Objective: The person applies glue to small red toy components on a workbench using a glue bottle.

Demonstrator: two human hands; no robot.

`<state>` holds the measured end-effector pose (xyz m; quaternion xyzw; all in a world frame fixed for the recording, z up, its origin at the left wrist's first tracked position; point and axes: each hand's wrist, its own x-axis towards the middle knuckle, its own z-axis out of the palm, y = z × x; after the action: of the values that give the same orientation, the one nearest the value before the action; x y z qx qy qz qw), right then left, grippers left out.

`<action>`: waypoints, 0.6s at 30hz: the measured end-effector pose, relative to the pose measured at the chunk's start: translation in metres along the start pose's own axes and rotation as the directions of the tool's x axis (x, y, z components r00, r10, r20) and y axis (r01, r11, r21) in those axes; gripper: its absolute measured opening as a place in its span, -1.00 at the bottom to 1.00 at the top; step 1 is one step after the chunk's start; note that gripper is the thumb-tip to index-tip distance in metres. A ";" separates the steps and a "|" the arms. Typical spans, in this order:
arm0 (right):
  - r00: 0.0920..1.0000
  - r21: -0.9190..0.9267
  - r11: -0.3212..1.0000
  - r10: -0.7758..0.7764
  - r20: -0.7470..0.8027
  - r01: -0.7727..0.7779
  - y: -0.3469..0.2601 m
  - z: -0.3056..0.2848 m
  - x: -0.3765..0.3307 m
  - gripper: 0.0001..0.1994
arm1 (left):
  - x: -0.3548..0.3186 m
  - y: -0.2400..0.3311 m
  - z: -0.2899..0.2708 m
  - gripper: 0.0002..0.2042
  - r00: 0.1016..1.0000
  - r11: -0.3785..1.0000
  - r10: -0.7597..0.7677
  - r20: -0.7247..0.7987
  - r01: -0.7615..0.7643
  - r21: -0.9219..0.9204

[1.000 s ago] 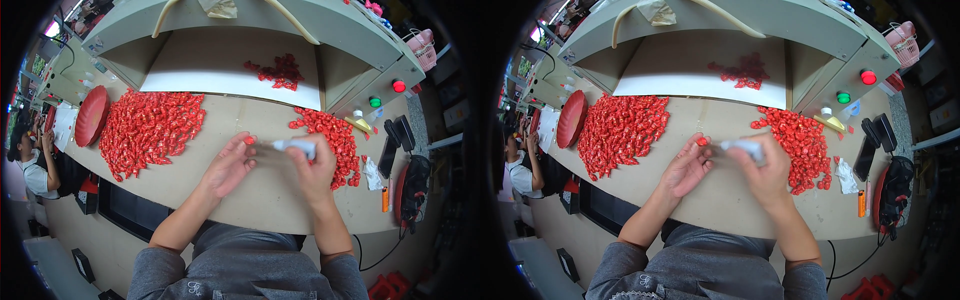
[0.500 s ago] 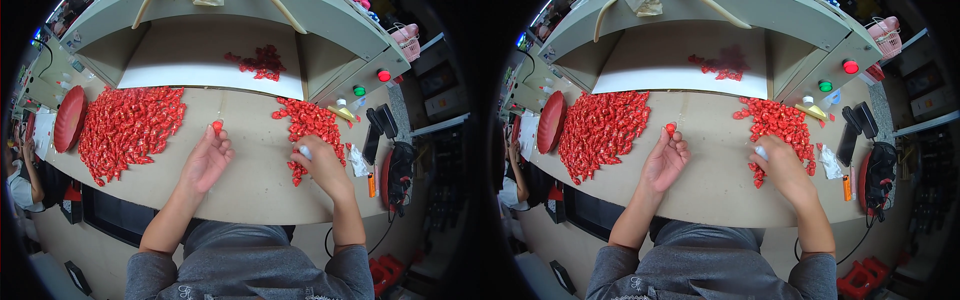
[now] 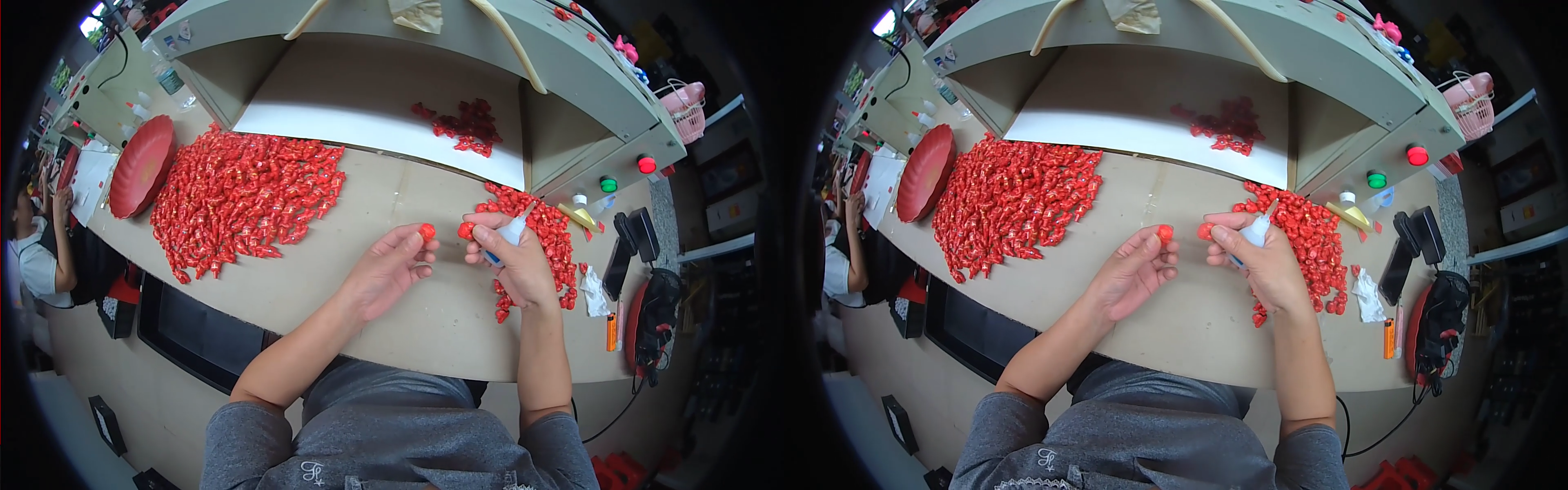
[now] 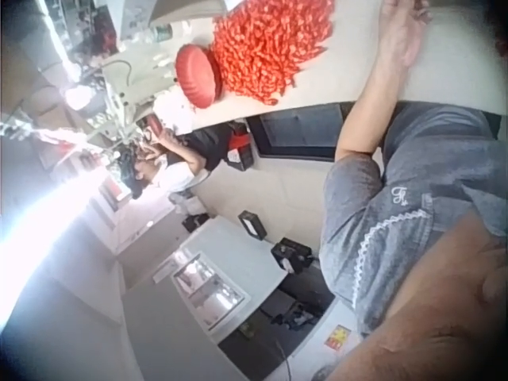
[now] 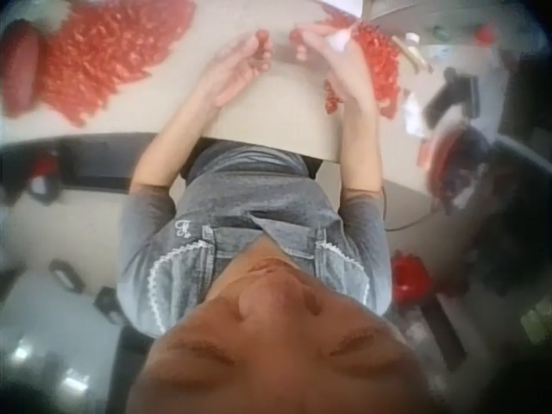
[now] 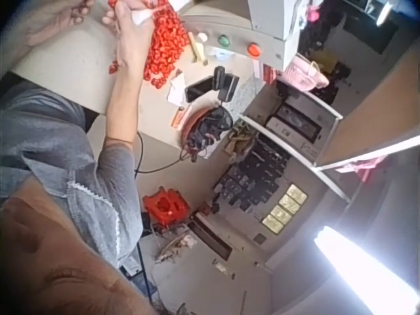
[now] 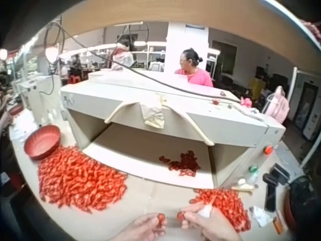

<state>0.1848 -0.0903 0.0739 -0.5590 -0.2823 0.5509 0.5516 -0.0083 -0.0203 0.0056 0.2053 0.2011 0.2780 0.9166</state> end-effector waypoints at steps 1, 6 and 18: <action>1.000 0.027 0.999 -0.020 0.000 0.020 0.003 0.003 0.001 -0.74 | 0.001 0.001 0.001 -0.74 1.000 1.000 0.006 -0.003 -0.006 -0.003; 0.996 0.004 0.997 -0.082 0.037 0.082 0.006 0.017 0.004 -0.74 | 0.001 0.009 -0.001 -0.74 0.998 0.995 0.064 0.010 -0.064 0.079; 0.763 -0.605 0.549 -0.627 0.158 0.577 0.028 0.025 -0.002 -0.85 | -0.002 -0.004 0.000 -0.77 0.994 0.991 0.004 0.107 0.011 -0.132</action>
<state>0.1527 -0.0905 0.0542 -0.5975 -0.5996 0.1813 0.5005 -0.0082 -0.0238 0.0039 0.1583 0.1331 0.2776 0.9382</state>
